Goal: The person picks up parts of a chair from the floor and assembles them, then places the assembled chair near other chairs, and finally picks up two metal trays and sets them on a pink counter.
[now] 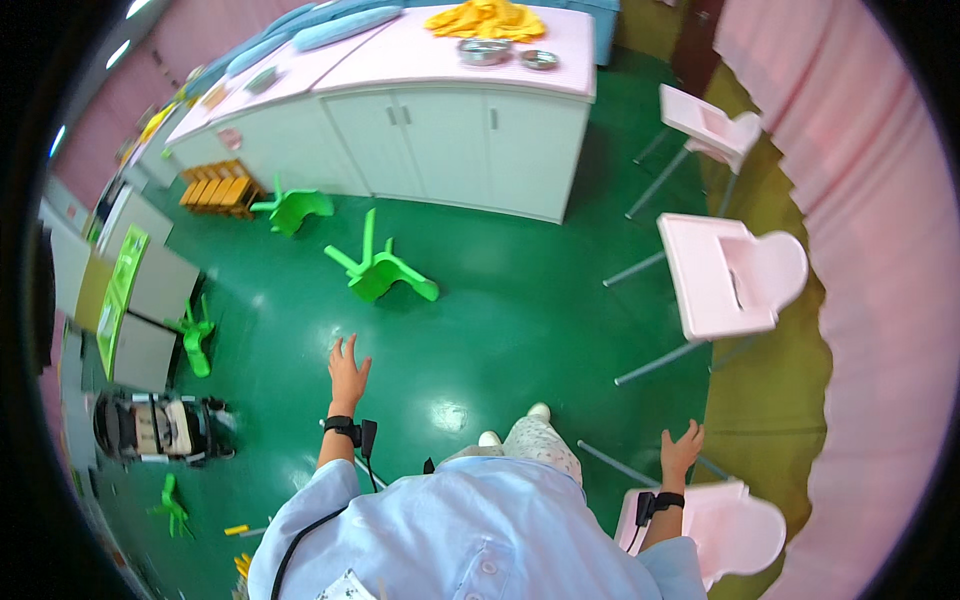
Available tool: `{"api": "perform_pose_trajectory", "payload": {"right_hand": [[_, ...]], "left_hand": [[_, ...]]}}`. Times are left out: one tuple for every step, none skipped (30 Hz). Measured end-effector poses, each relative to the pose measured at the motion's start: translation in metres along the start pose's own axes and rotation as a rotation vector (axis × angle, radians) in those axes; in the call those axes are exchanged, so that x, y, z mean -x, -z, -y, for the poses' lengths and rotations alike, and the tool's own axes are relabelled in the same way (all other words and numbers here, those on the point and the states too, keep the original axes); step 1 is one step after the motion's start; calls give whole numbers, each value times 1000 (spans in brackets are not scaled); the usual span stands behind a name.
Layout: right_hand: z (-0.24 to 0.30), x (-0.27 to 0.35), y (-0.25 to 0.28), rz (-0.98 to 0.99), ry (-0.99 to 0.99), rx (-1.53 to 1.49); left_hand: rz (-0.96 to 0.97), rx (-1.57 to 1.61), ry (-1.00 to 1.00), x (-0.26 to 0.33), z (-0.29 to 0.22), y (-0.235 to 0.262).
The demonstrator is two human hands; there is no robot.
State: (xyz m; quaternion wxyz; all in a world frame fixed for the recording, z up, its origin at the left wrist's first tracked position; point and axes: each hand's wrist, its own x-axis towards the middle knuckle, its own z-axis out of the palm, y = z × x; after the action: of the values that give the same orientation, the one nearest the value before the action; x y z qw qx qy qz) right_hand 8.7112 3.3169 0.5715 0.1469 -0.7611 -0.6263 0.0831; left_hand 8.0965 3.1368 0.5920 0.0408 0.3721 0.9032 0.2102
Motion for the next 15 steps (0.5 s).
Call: {"api": "perform_pose_trajectory", "payload": {"right_hand": [[25, -22, -7, 15, 53, -33], [48, -42, -13, 31, 95, -34], [70, -60, -20, 55, 115, -13], [94, -79, -28, 80, 137, 8], [117, -96, -36, 94, 181, 5], [141, -115, -47, 136, 177, 28], [166, -132, -56, 176, 171, 53], [192, -148, -65, 190, 219, 52], [221, -164, -75, 229, 221, 69], [250, -181, -83, 266, 221, 88], [276, -198, -99, 271, 274, 104], [306, -213, -111, 282, 317, 106], [336, -224, -123, 310, 401, 95], [367, -233, -133, 340, 485, 84], [400, -241, -143, 381, 563, 50]], "left_hand": [[-14, -3, 66, 3, 13, 3], [-31, -6, 108, 4, 23, 4], [-35, 0, 159, 4, 31, 1], [-41, 5, 213, 3, 37, 2], [-61, 3, 254, 0, 42, 3], [-61, -10, 307, -1, 45, 6], [-60, -22, 358, -3, 47, 9], [-82, -23, 402, -6, 51, 14], [-85, -4, 449, -11, 54, 18], [-87, 17, 494, -16, 56, 22], [-112, 19, 537, -20, 60, 24], [-146, 14, 575, -22, 66, 26], [-178, 7, 616, -21, 71, 29], [-194, 6, 660, -20, 73, 30], [-220, 2, 690, -19, 76, 33]]}}
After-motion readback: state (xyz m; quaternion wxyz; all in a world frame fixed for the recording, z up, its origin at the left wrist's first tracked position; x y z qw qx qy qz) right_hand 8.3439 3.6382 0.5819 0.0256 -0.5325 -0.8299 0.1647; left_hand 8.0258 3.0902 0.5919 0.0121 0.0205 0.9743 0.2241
